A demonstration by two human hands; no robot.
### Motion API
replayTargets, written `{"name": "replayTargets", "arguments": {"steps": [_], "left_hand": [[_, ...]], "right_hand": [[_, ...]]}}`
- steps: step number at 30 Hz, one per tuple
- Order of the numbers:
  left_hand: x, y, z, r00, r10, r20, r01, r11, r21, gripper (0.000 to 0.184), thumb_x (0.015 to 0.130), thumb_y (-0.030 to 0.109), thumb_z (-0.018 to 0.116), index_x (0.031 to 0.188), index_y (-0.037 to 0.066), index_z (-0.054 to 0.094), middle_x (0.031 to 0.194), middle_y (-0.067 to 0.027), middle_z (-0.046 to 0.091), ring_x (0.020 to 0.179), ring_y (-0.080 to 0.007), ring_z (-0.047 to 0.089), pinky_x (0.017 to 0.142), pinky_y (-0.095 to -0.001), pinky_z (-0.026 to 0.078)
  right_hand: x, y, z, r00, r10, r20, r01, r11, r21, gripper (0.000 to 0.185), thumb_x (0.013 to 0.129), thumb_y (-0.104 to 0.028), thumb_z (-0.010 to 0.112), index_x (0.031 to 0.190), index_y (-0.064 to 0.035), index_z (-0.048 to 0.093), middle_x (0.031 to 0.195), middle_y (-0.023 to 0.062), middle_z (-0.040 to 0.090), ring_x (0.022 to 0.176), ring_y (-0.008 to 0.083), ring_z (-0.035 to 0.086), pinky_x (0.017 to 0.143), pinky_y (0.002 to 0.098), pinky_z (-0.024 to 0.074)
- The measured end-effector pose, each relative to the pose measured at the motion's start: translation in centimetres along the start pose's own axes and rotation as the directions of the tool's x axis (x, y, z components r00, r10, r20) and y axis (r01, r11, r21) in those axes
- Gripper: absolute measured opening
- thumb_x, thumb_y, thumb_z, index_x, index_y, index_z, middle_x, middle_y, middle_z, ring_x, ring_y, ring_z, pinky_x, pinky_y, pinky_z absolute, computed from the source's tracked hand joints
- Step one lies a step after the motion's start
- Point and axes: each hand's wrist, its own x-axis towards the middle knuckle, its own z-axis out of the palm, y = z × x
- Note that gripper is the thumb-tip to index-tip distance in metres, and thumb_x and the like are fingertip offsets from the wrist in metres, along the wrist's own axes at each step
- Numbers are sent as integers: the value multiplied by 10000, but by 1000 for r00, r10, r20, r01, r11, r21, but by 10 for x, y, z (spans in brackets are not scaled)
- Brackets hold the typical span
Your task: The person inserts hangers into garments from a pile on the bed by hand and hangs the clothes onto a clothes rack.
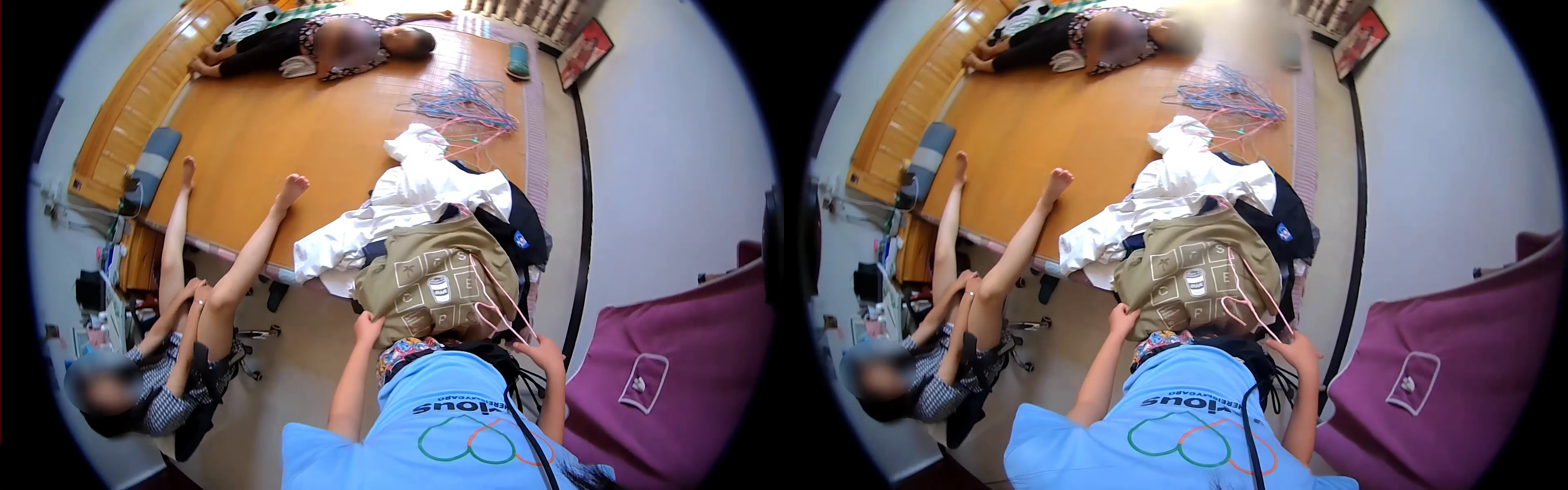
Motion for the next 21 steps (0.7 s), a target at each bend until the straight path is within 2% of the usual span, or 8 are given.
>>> {"name": "replayTargets", "arguments": {"steps": [1, 4, 6, 8, 9, 15, 19, 21], "left_hand": [[5, 7, -1, 996, -62, 64, 57, 995, 84, 322, 591, 304, 639, 719, 57, 476, 691, -125, 506, 716, -266, 517, 616, -358, 410], [10, 45, -4, 992, 25, -122, 12, 957, 290, 359, 590, 291, 634, 829, 77, 472, 850, -111, 484, 860, -272, 468, 707, -368, 393], [25, 61, -6, 998, 26, -62, -11, 970, 243, 398, 583, 297, 638, 876, 91, 463, 947, -95, 448, 926, -272, 421, 757, -383, 370], [46, 63, 2, 980, 192, -43, -186, 976, 114, 401, 578, 303, 643, 869, 90, 467, 919, -90, 466, 905, -266, 431, 752, -387, 373], [52, 73, 3, 972, 229, -44, -224, 969, 103, 378, 579, 300, 640, 848, 83, 488, 884, -93, 485, 867, -261, 455, 741, -368, 382], [119, 94, 32, 918, 365, 158, -384, 916, 118, 285, 626, 246, 589, 826, 51, 533, 838, -141, 509, 807, -282, 497, 695, -346, 411], [166, 103, 52, 871, 414, 264, -461, 874, 152, 258, 770, 225, 395, 888, 46, 539, 893, -180, 528, 863, -326, 488, 748, -397, 386], [185, 114, 59, 850, 430, 304, -493, 852, 173, 256, 765, 200, 390, 898, 38, 538, 877, -191, 536, 863, -332, 494, 749, -400, 389]], "right_hand": [[12, 9, 6, 997, -16, -72, 14, 1000, -26, 688, 492, -591, 582, 971, -98, 553, 924, 119, 575, 931, 297, 506, 841, 601, 170], [7, 2, -15, 998, -61, -21, 62, 998, 27, 619, 494, -583, 582, 873, -94, 589, 803, 80, 605, 869, 271, 536, 840, 604, 168], [6, -2, -23, 996, -80, -46, 82, 995, 54, 568, 491, -579, 583, 798, -101, 604, 712, 47, 608, 818, 254, 552, 835, 606, 172], [5, -10, -35, 997, -58, 58, 61, 997, -54, 855, 450, -633, 567, 1015, 8, 517, 930, 205, 548, 896, 317, 522, 773, 377, 379], [11, -7, -34, 997, -53, 50, 55, 998, -39, 855, 450, -633, 567, 1015, 8, 517, 930, 205, 548, 896, 317, 522, 773, 377, 379], [47, 8, -34, 994, -44, 102, 53, 995, -88, 866, 415, -648, 583, 976, 10, 534, 966, 216, 529, 946, 356, 482, 839, 600, 202], [64, 7, -31, 997, -31, 69, 34, 998, -46, 771, 398, -665, 575, 851, -41, 601, 891, 177, 567, 914, 342, 501, 805, 660, 152], [62, -14, -59, 976, 22, 218, -11, 999, -51, 764, 427, -625, 599, 867, -1, 588, 901, 176, 566, 904, 325, 512, 829, 658, 109]]}}
